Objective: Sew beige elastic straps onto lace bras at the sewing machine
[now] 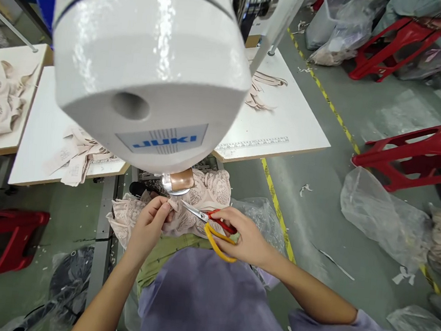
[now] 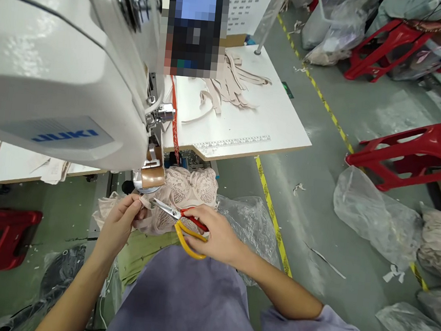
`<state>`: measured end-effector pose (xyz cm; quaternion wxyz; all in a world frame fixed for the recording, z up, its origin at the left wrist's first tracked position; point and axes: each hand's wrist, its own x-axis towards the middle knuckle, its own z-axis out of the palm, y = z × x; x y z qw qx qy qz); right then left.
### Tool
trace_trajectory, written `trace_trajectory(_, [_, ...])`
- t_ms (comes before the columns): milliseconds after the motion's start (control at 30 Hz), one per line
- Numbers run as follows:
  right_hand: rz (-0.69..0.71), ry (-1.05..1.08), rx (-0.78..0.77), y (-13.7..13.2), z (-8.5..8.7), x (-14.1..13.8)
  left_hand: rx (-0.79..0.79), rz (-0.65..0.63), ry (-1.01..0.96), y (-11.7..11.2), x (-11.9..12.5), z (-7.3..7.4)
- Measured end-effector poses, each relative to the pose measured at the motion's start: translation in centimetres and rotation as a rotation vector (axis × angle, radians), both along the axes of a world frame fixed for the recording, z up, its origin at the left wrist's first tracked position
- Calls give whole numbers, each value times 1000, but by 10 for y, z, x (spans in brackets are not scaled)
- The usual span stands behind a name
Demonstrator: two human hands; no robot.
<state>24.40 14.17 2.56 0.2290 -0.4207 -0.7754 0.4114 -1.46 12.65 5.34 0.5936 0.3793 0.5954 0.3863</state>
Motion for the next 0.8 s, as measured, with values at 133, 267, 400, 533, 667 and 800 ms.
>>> trace_trajectory(133, [8, 54, -9, -5, -2, -3, 43, 15, 35, 0, -4, 0])
trace_trajectory(267, [7, 77, -8, -3, 0, -13, 63, 38, 68, 1, -2, -1])
trace_trajectory(400, [8, 111, -7, 1, 1, -24, 33, 39, 102, 2, 0, -1])
trace_trajectory(533, [18, 121, -34, 7, -2, -31, 29, -10, 157, 3, 0, 3])
trace_trajectory(667, [42, 113, -108, 11, -2, -30, 48, -35, 219, 3, -2, 6])
trace_trajectory(800, [36, 101, -147, 11, 1, -25, 47, -22, 219, 2, -2, 2])
